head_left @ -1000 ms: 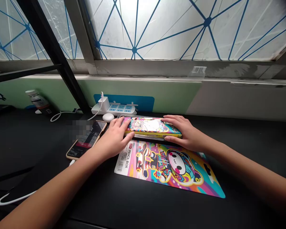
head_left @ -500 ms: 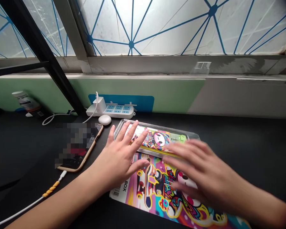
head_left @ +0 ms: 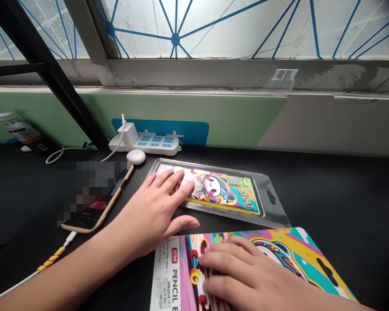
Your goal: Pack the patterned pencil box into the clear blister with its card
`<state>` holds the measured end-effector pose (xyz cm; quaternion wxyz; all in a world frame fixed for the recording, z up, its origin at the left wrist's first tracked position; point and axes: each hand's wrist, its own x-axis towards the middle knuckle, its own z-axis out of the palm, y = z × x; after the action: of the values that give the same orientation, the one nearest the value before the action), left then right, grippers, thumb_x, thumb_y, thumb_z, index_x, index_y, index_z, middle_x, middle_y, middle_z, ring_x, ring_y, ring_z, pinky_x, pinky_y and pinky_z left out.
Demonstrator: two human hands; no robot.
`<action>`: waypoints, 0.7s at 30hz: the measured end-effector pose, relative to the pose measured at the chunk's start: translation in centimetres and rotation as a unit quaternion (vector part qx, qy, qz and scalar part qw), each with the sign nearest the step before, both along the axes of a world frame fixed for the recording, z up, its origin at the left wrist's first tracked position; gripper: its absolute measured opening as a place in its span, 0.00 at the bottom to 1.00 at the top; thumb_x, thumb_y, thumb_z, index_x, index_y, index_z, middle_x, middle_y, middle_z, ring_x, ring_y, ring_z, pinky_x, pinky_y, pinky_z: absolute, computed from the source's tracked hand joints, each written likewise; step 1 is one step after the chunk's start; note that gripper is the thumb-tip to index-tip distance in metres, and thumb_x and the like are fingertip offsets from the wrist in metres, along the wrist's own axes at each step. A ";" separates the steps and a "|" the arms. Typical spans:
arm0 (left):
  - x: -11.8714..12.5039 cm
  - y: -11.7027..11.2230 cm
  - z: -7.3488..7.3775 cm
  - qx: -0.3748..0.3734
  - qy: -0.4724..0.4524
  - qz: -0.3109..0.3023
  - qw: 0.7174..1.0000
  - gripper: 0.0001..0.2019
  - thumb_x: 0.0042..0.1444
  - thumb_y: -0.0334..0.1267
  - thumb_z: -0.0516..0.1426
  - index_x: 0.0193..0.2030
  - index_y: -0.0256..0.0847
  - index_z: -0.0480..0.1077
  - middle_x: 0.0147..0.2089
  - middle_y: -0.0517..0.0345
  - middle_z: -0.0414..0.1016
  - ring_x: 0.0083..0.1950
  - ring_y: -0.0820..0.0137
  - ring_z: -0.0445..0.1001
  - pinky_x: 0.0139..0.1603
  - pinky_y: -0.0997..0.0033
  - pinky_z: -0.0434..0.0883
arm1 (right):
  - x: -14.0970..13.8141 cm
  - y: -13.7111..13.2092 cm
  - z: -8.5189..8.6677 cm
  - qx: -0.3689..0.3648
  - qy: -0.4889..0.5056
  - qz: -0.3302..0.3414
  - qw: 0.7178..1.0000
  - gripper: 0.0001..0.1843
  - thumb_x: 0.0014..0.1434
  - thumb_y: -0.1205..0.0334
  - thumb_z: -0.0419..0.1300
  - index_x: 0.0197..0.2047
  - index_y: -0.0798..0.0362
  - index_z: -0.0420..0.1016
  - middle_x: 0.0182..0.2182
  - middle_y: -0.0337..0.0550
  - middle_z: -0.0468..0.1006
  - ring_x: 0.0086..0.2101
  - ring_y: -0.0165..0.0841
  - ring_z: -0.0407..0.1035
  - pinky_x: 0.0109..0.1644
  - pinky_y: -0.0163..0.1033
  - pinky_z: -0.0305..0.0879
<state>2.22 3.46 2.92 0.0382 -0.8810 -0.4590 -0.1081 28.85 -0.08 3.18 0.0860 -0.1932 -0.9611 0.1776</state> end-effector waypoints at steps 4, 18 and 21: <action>0.0 0.2 0.2 0.003 -0.041 0.022 0.999 0.26 0.70 0.58 0.48 0.61 0.42 0.72 0.69 0.41 0.68 0.70 0.44 0.63 0.66 0.40 0.65 | 0.2 -0.5 -1.3 0.081 0.010 -0.134 0.988 0.31 0.64 0.39 0.60 0.64 0.45 0.72 0.58 0.49 0.79 0.55 0.50 0.74 0.54 0.53 0.76; -1.0 0.8 -0.1 -0.089 -0.035 0.056 0.994 0.27 0.74 0.58 0.40 0.66 0.49 0.67 0.79 0.50 0.52 0.79 0.48 0.49 0.70 0.32 0.57 | 1.6 0.0 2.3 -0.006 0.063 -0.212 0.975 0.18 0.58 0.47 0.66 0.30 0.48 0.65 0.22 0.35 0.70 0.21 0.30 0.61 0.24 0.36 0.58; -0.9 0.6 0.1 -0.103 -0.037 0.073 0.991 0.26 0.73 0.58 0.41 0.60 0.46 0.71 0.79 0.49 0.52 0.79 0.48 0.48 0.70 0.30 0.55 | 6.0 3.7 2.7 -0.096 0.028 -0.287 0.953 0.18 0.64 0.42 0.59 0.34 0.48 0.68 0.25 0.36 0.72 0.24 0.31 0.63 0.26 0.35 0.58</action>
<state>1.36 4.11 3.03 -0.0616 -0.8399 -0.5318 -0.0897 34.84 3.65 5.85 0.1413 -0.4628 -0.8408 0.2425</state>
